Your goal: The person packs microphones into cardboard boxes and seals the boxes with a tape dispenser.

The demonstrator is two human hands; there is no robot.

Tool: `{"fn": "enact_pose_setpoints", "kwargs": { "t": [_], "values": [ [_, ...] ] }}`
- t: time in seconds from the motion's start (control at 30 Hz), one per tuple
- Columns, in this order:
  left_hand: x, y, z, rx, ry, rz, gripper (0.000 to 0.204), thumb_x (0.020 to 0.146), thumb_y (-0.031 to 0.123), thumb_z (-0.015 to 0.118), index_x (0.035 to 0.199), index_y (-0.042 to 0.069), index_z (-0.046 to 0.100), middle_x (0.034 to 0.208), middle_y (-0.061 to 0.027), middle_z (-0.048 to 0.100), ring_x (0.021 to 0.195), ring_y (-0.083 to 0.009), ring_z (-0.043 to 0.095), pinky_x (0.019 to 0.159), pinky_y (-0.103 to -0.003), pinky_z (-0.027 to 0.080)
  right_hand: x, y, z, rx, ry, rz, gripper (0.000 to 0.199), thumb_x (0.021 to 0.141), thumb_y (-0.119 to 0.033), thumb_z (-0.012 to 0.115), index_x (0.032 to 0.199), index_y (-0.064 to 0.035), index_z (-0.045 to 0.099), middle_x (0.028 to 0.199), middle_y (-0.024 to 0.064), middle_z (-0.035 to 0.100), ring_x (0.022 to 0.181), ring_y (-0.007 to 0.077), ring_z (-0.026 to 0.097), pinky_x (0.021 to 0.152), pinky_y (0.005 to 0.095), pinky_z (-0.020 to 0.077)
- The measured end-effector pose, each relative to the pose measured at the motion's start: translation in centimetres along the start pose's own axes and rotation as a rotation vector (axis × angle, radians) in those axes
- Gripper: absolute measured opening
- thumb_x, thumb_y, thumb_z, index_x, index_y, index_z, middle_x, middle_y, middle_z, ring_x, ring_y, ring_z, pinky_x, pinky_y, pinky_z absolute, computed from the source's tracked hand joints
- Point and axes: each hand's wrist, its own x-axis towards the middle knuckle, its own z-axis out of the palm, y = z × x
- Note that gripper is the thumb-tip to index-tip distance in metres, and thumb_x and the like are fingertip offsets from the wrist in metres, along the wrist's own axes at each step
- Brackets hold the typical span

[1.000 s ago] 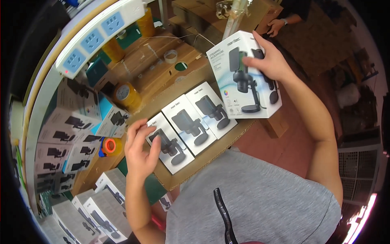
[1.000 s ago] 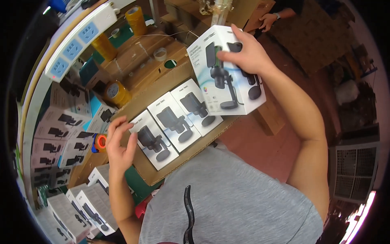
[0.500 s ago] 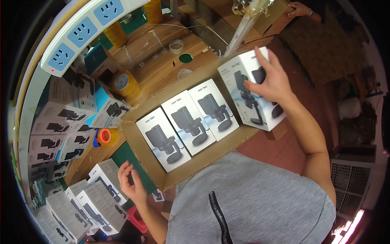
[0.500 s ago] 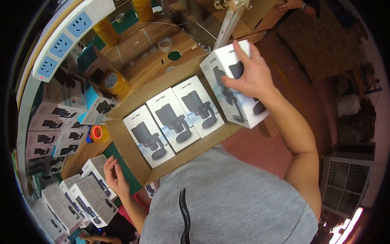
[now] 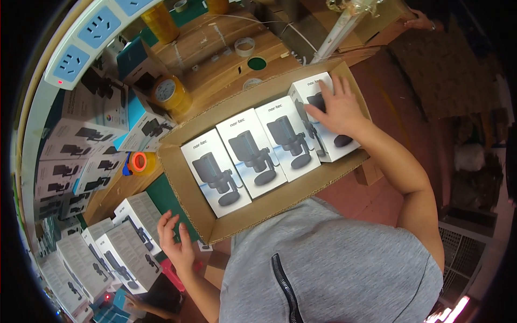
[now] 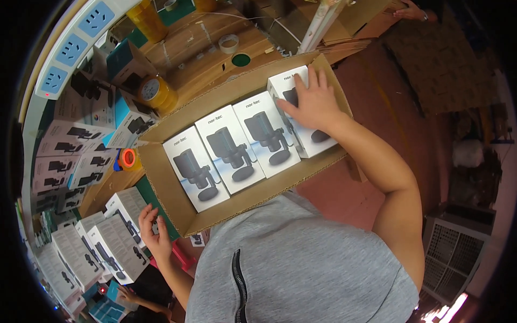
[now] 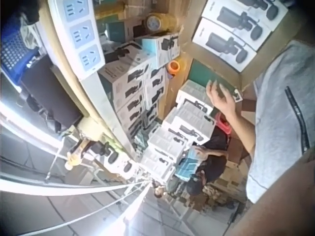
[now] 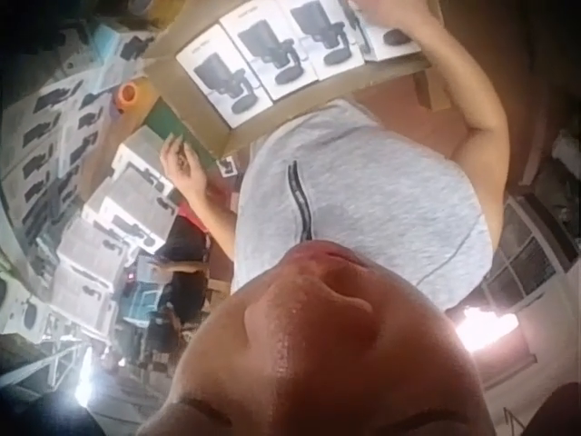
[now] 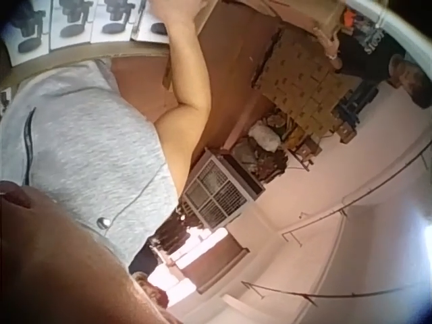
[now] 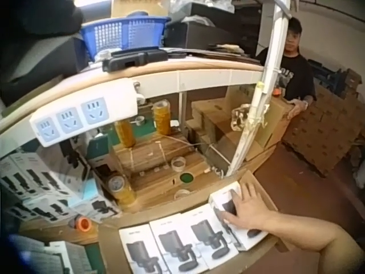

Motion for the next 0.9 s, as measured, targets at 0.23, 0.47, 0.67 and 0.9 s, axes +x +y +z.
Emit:
{"fn": "enact_pose_setpoints", "kwargs": {
  "t": [0.23, 0.47, 0.67, 0.9],
  "values": [
    [-0.7, -0.7, -1.5, 0.035, -0.036, -0.12, 0.021, 0.089, 0.008, 0.062, 0.106, -0.004, 0.064, 0.119, -0.0194, 0.061, 0.11, -0.0328, 0.059, 0.095, -0.04, 0.045, 1.6, 0.1, -6.3, 0.298, -0.775, -0.146, 0.04, 0.082, -0.035, 0.064, 0.099, 0.0001, 0.069, 0.099, 0.0234, 0.065, 0.089, 0.0389, 0.065, 0.081, 0.0453, 0.0516],
    [-2.6, -0.6, -3.1, 0.071, -0.017, -0.074, 0.023, 0.087, 0.01, 0.065, 0.108, -0.001, 0.065, 0.119, -0.0195, 0.061, 0.11, -0.035, 0.06, 0.094, -0.038, 0.047, 3.3, -2.5, 2.4, 0.404, -1.371, -0.362, 0.045, 0.078, -0.04, 0.07, 0.097, 0.0007, 0.065, 0.091, 0.0177, 0.068, 0.082, 0.0263, 0.063, 0.071, 0.0394, 0.0504],
    [-3.1, -1.5, -7.2, 0.13, 0.082, -0.153, 0.025, 0.085, 0.017, 0.067, 0.107, 0.005, 0.066, 0.118, -0.0163, 0.061, 0.103, -0.0365, 0.062, 0.087, -0.04, 0.05, 0.1, 1.1, 1.9, 0.626, -0.834, -0.257, 0.035, 0.083, -0.026, 0.07, 0.103, 0.0003, 0.061, 0.084, 0.0098, 0.06, 0.076, 0.0194, 0.056, 0.07, 0.0336, 0.0482],
    [-5.7, -3.3, -10.1, -0.01, 0.263, -0.261, 0.026, 0.088, 0.014, 0.066, 0.11, 0.0, 0.064, 0.103, -0.0134, 0.067, 0.096, -0.0241, 0.065, 0.083, -0.033, 0.05, -0.5, -0.2, -3.7, 0.679, -0.657, -0.349, 0.037, 0.086, -0.018, 0.068, 0.116, 0.001, 0.059, 0.096, 0.0132, 0.066, 0.09, 0.0216, 0.061, 0.083, 0.0325, 0.0487]
  ]
}}
